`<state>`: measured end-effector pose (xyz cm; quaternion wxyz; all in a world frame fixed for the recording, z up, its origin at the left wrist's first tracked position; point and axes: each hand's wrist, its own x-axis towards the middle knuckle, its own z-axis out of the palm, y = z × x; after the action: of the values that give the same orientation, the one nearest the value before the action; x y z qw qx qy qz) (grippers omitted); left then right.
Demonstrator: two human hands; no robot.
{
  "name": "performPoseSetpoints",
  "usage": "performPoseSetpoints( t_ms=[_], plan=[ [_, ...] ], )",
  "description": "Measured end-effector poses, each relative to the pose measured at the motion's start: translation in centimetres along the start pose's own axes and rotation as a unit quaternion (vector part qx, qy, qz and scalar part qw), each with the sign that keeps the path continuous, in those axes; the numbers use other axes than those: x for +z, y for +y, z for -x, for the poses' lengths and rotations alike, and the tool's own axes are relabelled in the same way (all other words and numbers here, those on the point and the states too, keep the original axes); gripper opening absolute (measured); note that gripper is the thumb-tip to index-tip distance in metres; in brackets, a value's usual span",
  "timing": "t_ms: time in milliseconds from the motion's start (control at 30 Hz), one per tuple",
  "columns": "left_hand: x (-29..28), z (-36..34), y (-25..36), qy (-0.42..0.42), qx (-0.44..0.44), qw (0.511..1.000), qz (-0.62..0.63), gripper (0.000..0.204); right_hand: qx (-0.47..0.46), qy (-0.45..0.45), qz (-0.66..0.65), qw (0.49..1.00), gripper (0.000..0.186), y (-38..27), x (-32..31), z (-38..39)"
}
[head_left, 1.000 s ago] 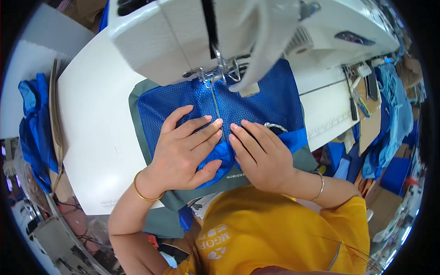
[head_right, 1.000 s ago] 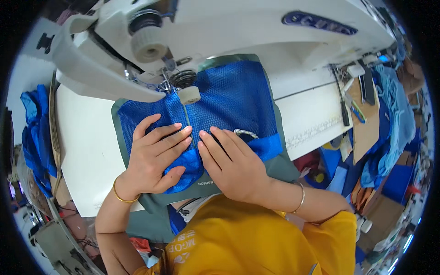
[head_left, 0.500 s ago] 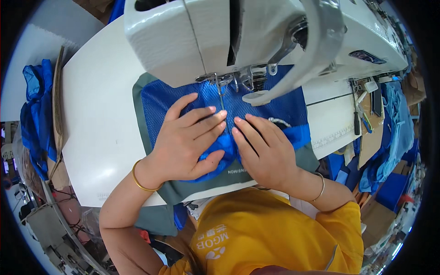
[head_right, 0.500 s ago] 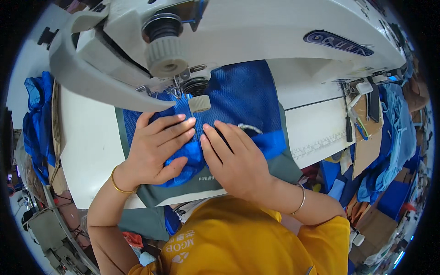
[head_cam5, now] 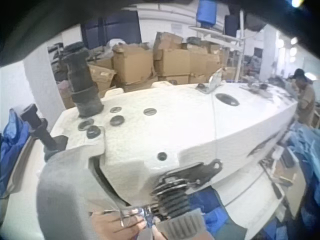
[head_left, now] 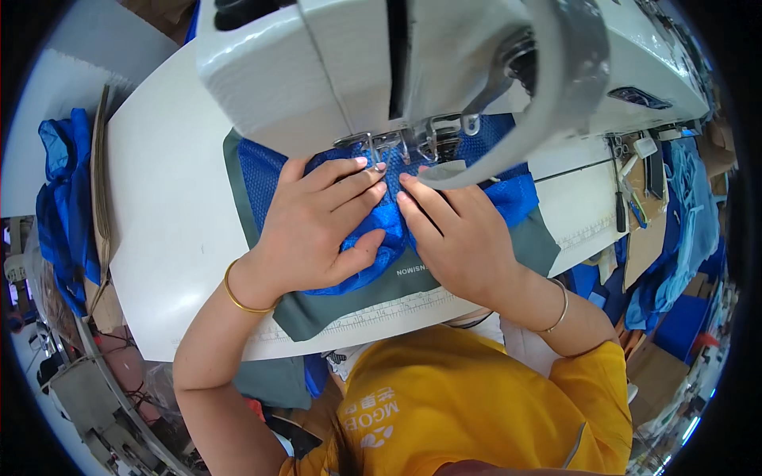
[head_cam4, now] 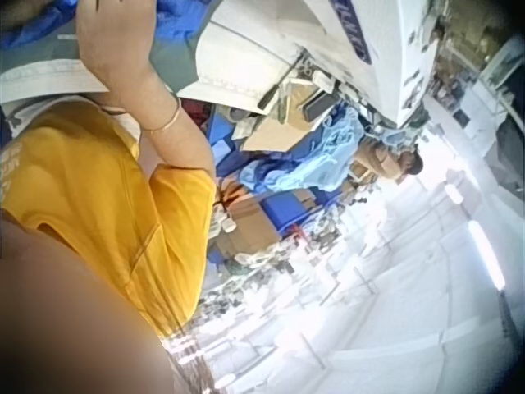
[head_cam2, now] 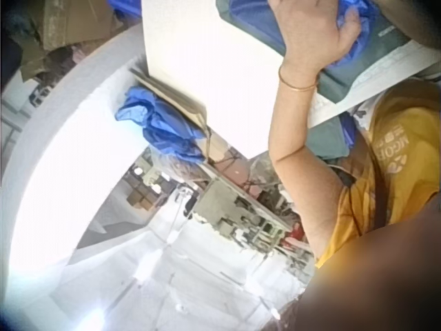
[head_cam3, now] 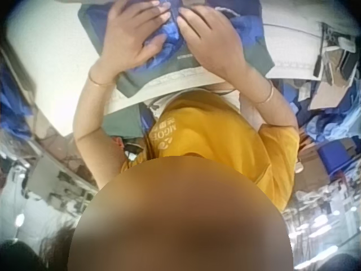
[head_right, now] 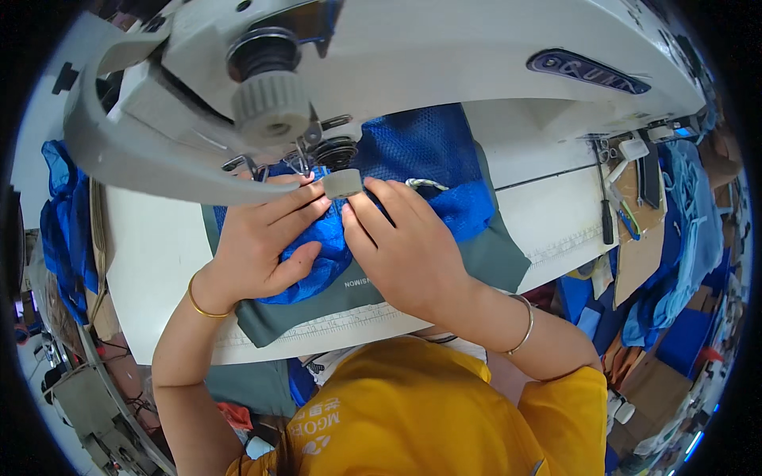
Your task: Sewing fabric and mesh components together using an industrial sewing machine to assemble a part of a bag.
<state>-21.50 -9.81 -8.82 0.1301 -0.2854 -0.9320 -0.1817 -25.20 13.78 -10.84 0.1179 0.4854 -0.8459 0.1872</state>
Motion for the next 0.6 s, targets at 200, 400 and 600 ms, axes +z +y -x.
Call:
performPoseSetpoints(
  t_ms=[200, 400, 600],
  plan=[
    [-0.2, 0.0, 2.4, 0.026, 0.058, 0.998, -0.014, 0.032, -0.006, 0.001, -0.005, 1.0, 0.039, 0.6, 0.3, 0.1],
    [1.1, 0.7, 1.9, 0.05, 0.078, 0.995, 0.024, 0.03, -0.016, 0.023, -0.001, 1.0, 0.038, 1.0, 0.4, 0.0],
    [1.7, 1.3, 1.5, 0.077, 0.088, 0.993, 0.034, 0.025, 0.083, -0.007, -0.139, 0.987, 0.024, -0.5, -1.8, 0.1]
  ],
)
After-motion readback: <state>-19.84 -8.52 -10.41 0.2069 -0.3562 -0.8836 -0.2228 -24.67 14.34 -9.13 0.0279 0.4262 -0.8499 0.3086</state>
